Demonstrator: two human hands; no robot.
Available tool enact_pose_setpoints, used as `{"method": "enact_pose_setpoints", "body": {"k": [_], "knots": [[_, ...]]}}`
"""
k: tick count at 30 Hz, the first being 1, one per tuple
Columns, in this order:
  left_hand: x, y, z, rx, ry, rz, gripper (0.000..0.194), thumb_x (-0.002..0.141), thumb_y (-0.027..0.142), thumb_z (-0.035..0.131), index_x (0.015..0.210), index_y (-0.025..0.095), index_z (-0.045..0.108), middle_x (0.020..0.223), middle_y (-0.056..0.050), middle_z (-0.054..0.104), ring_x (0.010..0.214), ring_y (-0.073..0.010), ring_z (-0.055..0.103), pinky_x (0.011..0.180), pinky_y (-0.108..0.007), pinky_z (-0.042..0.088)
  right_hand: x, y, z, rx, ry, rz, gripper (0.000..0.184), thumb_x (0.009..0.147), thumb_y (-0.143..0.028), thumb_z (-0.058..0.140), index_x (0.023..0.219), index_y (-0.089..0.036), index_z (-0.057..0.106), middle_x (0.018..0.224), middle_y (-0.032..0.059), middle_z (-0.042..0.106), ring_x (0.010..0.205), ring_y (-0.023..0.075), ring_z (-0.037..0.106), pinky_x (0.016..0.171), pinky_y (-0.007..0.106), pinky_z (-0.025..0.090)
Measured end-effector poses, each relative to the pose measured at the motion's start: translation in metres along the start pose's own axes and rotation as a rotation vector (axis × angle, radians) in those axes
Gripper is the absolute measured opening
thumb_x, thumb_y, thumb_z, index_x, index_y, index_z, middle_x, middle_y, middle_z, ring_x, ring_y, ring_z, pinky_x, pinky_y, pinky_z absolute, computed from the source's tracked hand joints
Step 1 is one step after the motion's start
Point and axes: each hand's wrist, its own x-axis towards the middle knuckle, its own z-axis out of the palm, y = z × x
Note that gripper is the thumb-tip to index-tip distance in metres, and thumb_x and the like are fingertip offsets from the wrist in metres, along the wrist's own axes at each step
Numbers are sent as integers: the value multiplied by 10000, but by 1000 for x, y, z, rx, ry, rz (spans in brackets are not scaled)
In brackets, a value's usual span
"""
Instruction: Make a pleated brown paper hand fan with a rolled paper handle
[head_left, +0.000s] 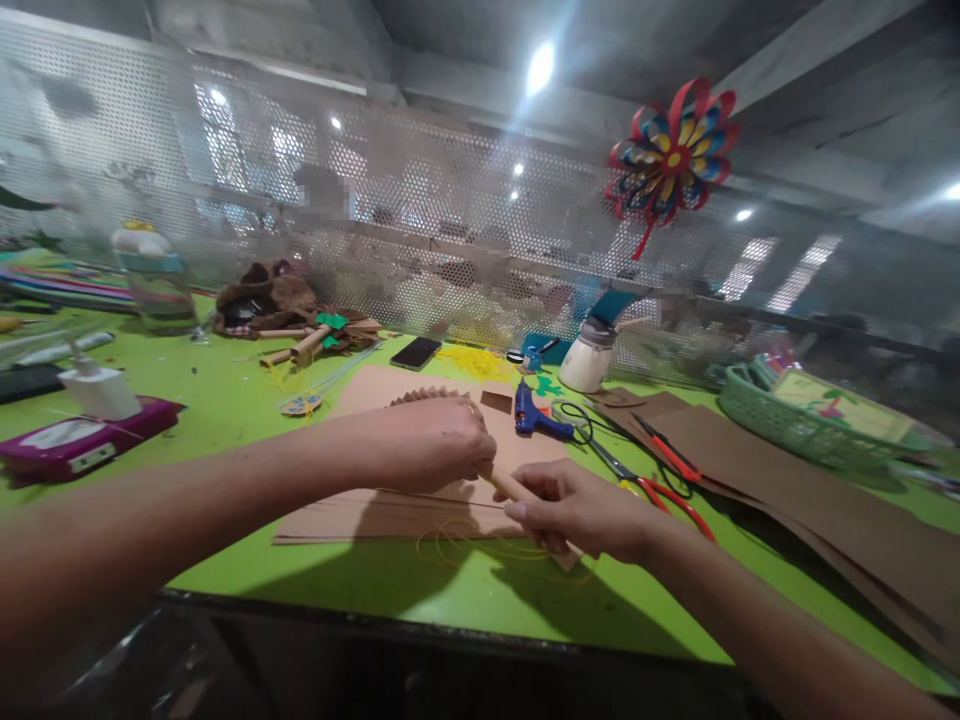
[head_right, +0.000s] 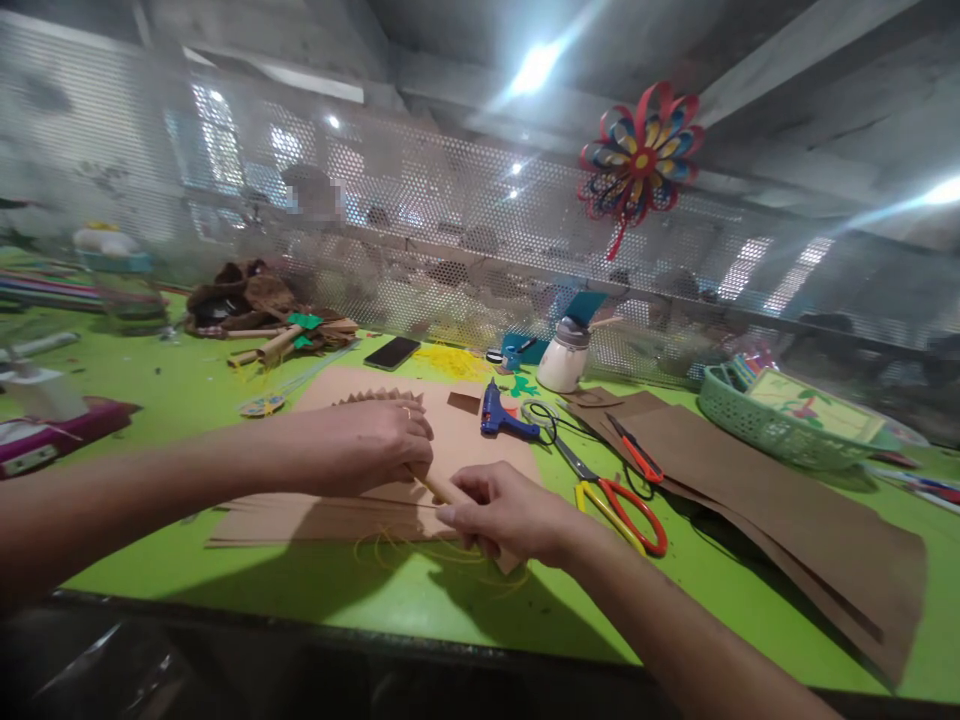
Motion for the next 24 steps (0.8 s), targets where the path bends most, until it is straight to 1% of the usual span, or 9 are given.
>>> {"method": "enact_pose_setpoints", "body": {"k": [3, 5, 9, 12, 15, 17, 20, 22, 24], "knots": [[0, 5, 5, 28, -116, 79, 119, 803, 127, 589, 727, 178, 666, 707, -56, 683, 692, -171, 572, 723, -295, 411, -3, 0, 5, -107, 35, -6, 236, 895, -339, 539, 720, -194, 478, 565, -69, 500, 383, 45, 392, 385, 180, 316], [2, 11, 4, 39, -144, 94, 92, 815, 153, 589, 768, 172, 666, 716, -74, 686, 723, -195, 581, 693, -305, 404, -4, -2, 7, -141, 48, -24, 244, 897, -348, 530, 717, -192, 476, 583, -61, 503, 404, 50, 404, 390, 182, 315], [4, 15, -2, -22, -216, 37, 130, 856, 245, 562, 819, 173, 664, 718, -74, 685, 664, -189, 569, 572, -282, 357, -4, -7, 8, -167, 26, -42, 241, 895, -358, 533, 733, -186, 482, 590, -57, 505, 419, 54, 422, 397, 181, 311], [3, 12, -7, -71, -295, -10, 127, 844, 207, 553, 819, 192, 677, 749, -57, 703, 609, -155, 556, 555, -262, 336, -3, -7, 8, -174, -11, -40, 222, 903, -362, 530, 779, -179, 511, 589, -57, 511, 415, 52, 420, 395, 177, 308], [2, 13, -11, -93, -360, -37, 123, 816, 169, 581, 826, 212, 696, 769, -45, 716, 639, -154, 581, 566, -251, 336, -3, -4, 6, -132, -53, -46, 231, 904, -387, 538, 821, -172, 536, 588, -57, 514, 415, 50, 419, 396, 172, 309], [2, 18, -14, -95, -381, -53, 95, 817, 254, 621, 854, 213, 698, 777, -52, 719, 650, -167, 593, 544, -252, 324, -1, -2, 5, -100, -89, -56, 249, 901, -409, 548, 836, -169, 550, 588, -56, 519, 420, 49, 424, 401, 172, 308], [1, 26, -14, -59, -372, -45, 263, 778, 418, 676, 921, 198, 690, 801, -76, 722, 668, -200, 606, 520, -269, 297, 1, 1, 1, -60, -138, -43, 274, 888, -434, 569, 834, -165, 561, 594, -53, 524, 427, 49, 430, 409, 173, 315], [0, 29, -11, -21, -364, -21, 224, 825, 398, 629, 906, 197, 687, 789, -82, 724, 657, -204, 607, 523, -279, 287, 1, 2, -1, -38, -167, -27, 293, 871, -448, 593, 802, -167, 547, 601, -51, 527, 435, 48, 435, 407, 170, 311], [-1, 29, -7, -3, -373, -7, 169, 887, 301, 548, 860, 200, 681, 768, -77, 723, 630, -189, 599, 532, -280, 291, -1, 2, -3, -35, -183, -18, 330, 859, -474, 606, 759, -172, 520, 614, -47, 532, 449, 49, 445, 399, 164, 297]]}}
